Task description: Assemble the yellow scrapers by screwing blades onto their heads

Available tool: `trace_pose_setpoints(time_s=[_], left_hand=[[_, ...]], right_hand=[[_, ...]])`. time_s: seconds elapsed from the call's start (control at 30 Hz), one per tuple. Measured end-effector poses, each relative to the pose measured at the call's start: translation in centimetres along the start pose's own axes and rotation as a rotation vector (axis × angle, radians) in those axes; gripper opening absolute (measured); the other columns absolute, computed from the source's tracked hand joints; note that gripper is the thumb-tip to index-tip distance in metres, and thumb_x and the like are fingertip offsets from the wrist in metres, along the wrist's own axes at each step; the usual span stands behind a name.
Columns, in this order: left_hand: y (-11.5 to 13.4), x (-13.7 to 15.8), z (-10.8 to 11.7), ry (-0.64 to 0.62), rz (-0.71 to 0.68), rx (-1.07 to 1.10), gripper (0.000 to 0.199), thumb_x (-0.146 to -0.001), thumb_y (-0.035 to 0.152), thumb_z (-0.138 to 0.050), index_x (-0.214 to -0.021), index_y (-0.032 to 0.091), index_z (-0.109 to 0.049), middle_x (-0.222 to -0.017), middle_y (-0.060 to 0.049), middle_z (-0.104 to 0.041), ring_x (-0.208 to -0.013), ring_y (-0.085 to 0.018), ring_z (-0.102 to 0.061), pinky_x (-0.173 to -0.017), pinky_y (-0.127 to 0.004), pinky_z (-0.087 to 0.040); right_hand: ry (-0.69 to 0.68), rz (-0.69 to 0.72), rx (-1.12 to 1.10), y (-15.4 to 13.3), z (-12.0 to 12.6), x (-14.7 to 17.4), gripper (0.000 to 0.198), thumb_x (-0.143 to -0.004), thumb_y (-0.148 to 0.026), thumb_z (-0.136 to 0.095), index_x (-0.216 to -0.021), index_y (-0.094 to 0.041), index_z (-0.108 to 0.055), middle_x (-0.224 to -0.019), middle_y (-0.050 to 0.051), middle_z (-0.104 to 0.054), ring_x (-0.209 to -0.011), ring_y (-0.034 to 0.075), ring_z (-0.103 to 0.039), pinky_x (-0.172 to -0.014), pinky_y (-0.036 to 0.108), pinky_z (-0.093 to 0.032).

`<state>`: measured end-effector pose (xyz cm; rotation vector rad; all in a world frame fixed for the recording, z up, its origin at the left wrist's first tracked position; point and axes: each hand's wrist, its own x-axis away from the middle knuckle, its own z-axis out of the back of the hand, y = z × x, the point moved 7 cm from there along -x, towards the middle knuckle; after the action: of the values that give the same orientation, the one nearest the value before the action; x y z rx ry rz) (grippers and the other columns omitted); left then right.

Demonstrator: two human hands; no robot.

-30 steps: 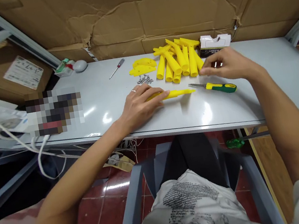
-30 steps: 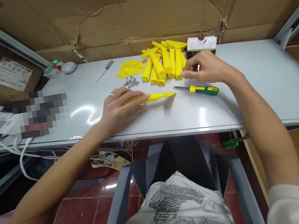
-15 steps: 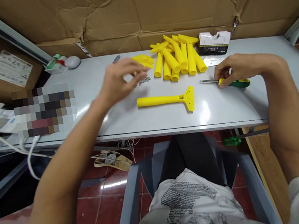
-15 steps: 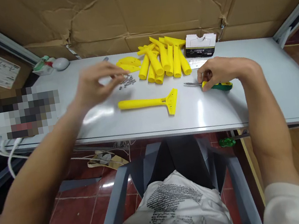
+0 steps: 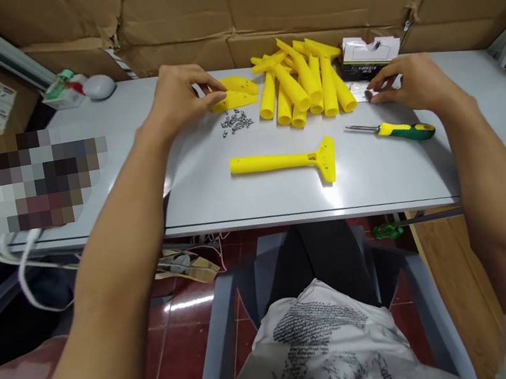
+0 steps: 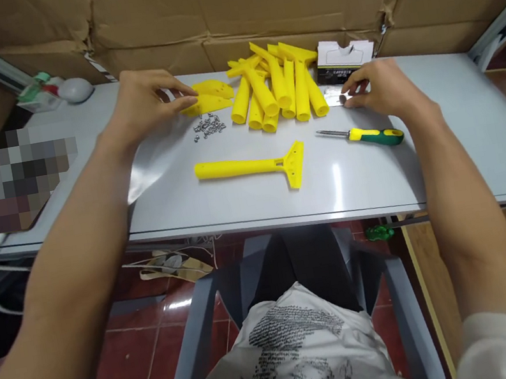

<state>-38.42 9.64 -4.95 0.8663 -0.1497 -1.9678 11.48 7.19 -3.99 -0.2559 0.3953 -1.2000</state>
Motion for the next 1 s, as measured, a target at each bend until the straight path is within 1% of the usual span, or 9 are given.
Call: trace_pose_setpoints(time_s=[0.07, 0.17, 0.3, 0.37, 0.53, 0.67, 0.73, 0.87, 1.0], left_hand=[[0.4, 0.4, 0.3, -0.017, 0.011, 0.011, 0.091, -0.086, 0.123, -0.07, -0.099, 0.035, -0.089, -0.098, 0.0, -0.088, -0.083, -0.021, -0.07, -0.094, -0.062, -0.068], [2.7, 0.4, 0.1, 0.016, -0.058, 0.035, 0.072, -0.095, 0.111, -0.073, -0.096, 0.041, -0.088, -0.098, 0.0, -0.09, -0.082, -0.024, -0.075, -0.081, -0.059, -0.064], [6.9, 0.5, -1.0, 0.139, -0.201, 0.024, 0.085, -0.104, 0.117, -0.058, -0.101, 0.036, -0.086, -0.088, 0.002, -0.086, -0.07, -0.017, -0.062, -0.072, -0.05, -0.057], [8.5, 0.8, -1.5, 0.174, -0.224, 0.012, 0.075, -0.112, 0.105, -0.06, -0.103, 0.036, -0.087, -0.086, 0.002, -0.085, -0.07, -0.018, -0.063, -0.075, -0.048, -0.059], [11.0, 1.7, -1.6, 0.224, -0.168, 0.038, 0.046, -0.114, 0.078, -0.071, -0.1, 0.039, -0.091, -0.08, -0.003, -0.082, -0.073, -0.028, -0.077, -0.082, -0.05, -0.064], [13.0, 1.9, -1.3, 0.302, -0.116, 0.276, 0.057, -0.107, 0.09, -0.08, -0.106, 0.034, -0.091, -0.084, -0.003, -0.081, -0.068, -0.023, -0.074, -0.072, -0.044, -0.063], [14.6, 2.1, -2.2, 0.225, -0.081, 0.446, 0.069, -0.102, 0.101, -0.082, -0.12, 0.034, -0.091, -0.097, -0.004, -0.084, -0.073, -0.022, -0.079, -0.07, -0.041, -0.066], [18.6, 3.6, -4.4, 0.022, -0.068, 0.654, 0.078, -0.093, 0.108, -0.09, -0.118, 0.034, -0.089, -0.108, -0.006, -0.088, -0.081, -0.023, -0.086, -0.069, -0.039, -0.072], [19.7, 4.5, -4.6, 0.004, -0.077, 0.733, 0.071, -0.096, 0.1, -0.095, -0.094, 0.029, -0.086, -0.09, -0.004, -0.087, -0.068, -0.021, -0.081, -0.059, -0.038, -0.069]], right_hand=[[0.018, -0.034, -0.008, 0.6, -0.2, -0.2, 0.028, -0.089, 0.0, -0.101, -0.102, -0.024, -0.094, -0.093, 0.003, -0.083, -0.09, 0.019, -0.069, -0.09, 0.04, -0.044], [0.018, -0.046, -0.015, 0.6, -0.3, -0.2, 0.026, -0.09, 0.0, -0.098, -0.096, -0.024, -0.089, -0.096, 0.005, -0.083, -0.096, 0.021, -0.071, -0.091, 0.041, -0.044], [-0.051, -0.037, -0.017, 0.1, -0.6, 0.1, 0.021, -0.095, -0.006, -0.092, -0.102, -0.024, -0.083, -0.102, 0.007, -0.081, -0.097, 0.022, -0.067, -0.095, 0.042, -0.045], [-0.062, -0.039, -0.016, 0.1, -0.4, 0.2, 0.02, -0.094, -0.007, -0.091, -0.1, -0.024, -0.082, -0.098, 0.007, -0.079, -0.091, 0.021, -0.063, -0.094, 0.042, -0.044], [0.06, -0.001, -0.064, -0.6, 1.1, 0.7, 0.022, -0.099, -0.039, -0.094, -0.094, -0.026, -0.078, -0.099, 0.011, -0.081, -0.091, 0.023, -0.06, -0.096, 0.047, -0.046], [0.274, 0.109, -0.521, -5.5, 1.8, 2.2, 0.057, -0.081, -0.074, -0.108, -0.094, -0.028, -0.077, -0.097, 0.013, -0.081, -0.084, 0.025, -0.064, -0.084, 0.05, -0.052], [0.21, 0.161, -0.718, -9.3, 0.4, 3.1, 0.057, -0.079, -0.074, -0.112, -0.098, -0.03, -0.08, -0.097, 0.01, -0.082, -0.083, 0.026, -0.069, -0.082, 0.05, -0.056], [0.09, 0.247, -0.68, -15.4, -2.1, 5.1, 0.053, -0.086, -0.082, -0.107, -0.09, -0.033, -0.085, -0.078, 0.002, -0.074, -0.07, 0.024, -0.062, -0.069, 0.046, -0.051], [0.029, 0.265, -0.599, -16.6, -2.6, 6.0, 0.056, -0.09, -0.088, -0.102, -0.085, -0.035, -0.086, -0.072, 0.001, -0.071, -0.07, 0.023, -0.06, -0.07, 0.046, -0.051]])
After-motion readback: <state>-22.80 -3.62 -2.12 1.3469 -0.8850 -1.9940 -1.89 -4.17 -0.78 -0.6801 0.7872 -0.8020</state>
